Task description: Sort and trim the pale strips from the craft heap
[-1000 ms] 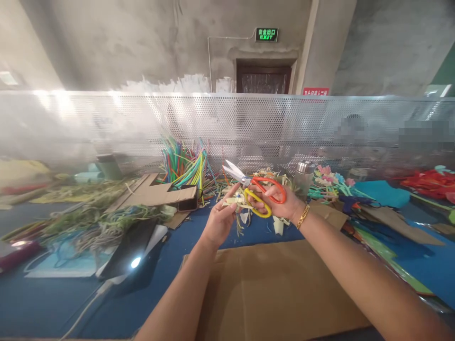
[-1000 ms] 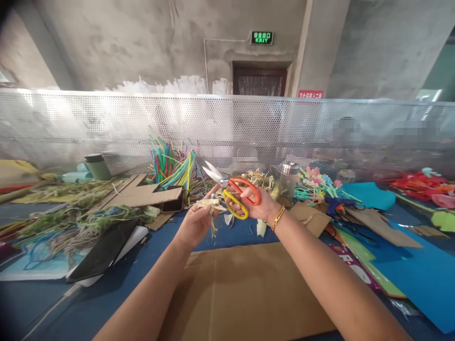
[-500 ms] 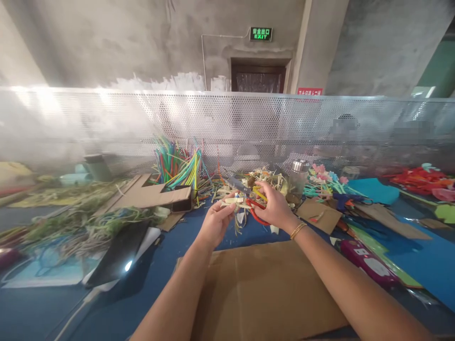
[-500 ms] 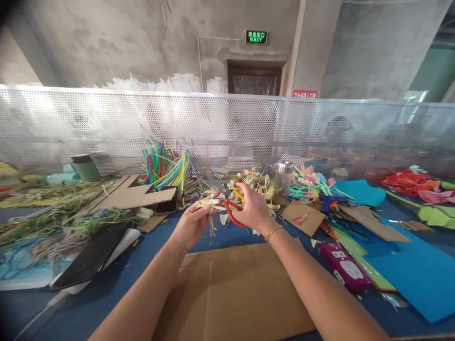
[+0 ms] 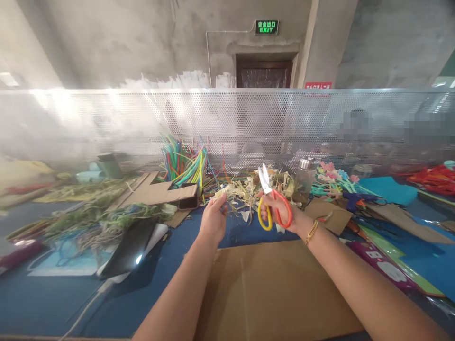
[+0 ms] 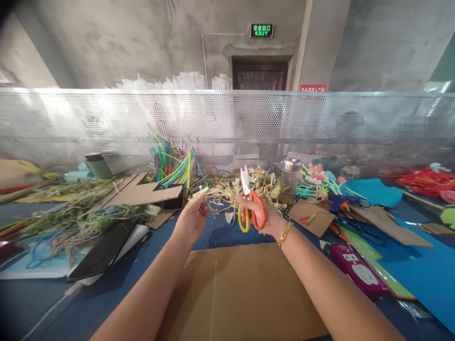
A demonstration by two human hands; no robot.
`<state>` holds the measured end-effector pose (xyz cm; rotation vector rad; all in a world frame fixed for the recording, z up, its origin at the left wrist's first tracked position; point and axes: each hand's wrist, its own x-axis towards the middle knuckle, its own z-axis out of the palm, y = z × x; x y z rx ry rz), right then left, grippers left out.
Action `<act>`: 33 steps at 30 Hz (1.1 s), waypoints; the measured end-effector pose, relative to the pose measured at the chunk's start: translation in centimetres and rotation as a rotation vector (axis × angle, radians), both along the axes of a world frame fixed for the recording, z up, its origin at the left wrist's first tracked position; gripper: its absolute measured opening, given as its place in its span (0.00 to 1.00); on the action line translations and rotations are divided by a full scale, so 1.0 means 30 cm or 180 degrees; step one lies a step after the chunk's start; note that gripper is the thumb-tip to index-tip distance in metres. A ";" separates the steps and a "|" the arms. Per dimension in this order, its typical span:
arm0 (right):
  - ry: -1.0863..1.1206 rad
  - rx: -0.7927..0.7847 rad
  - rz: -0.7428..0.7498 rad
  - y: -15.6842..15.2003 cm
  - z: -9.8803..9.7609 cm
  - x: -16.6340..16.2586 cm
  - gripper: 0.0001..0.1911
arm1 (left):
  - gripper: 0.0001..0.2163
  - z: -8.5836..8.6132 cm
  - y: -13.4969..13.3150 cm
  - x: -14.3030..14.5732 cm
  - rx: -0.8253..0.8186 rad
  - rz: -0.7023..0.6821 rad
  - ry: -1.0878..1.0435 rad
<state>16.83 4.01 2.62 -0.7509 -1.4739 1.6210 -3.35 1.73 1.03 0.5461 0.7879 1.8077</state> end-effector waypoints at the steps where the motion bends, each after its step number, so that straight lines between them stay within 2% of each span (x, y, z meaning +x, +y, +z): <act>1: 0.0004 -0.0098 0.0189 -0.019 -0.004 -0.011 0.22 | 0.14 0.000 0.002 -0.003 0.0017 0.0087 -0.0005; 4: -0.0319 -0.0149 0.0378 -0.083 -0.011 -0.058 0.22 | 0.15 0.003 0.003 -0.009 0.0144 0.0363 -0.0003; 9: -0.0909 -0.0011 -0.0175 -0.135 -0.021 -0.122 0.21 | 0.16 0.012 0.001 -0.015 0.0163 0.0619 -0.0037; 11: -0.0984 0.0055 -0.0344 -0.134 -0.027 -0.131 0.21 | 0.16 0.015 0.000 -0.013 0.0131 0.0612 -0.0048; 16: -0.0923 0.0087 -0.0356 -0.124 -0.045 -0.130 0.23 | 0.16 0.017 -0.007 0.003 0.0074 0.0531 -0.0027; 26: -0.0741 -0.0007 -0.0506 -0.118 -0.056 -0.138 0.25 | 0.17 -0.011 -0.016 0.037 -0.0038 0.0080 0.0212; 33: -0.0749 -0.0087 -0.0483 -0.122 -0.049 -0.139 0.25 | 0.16 -0.004 -0.019 0.039 -0.0031 0.0103 0.0206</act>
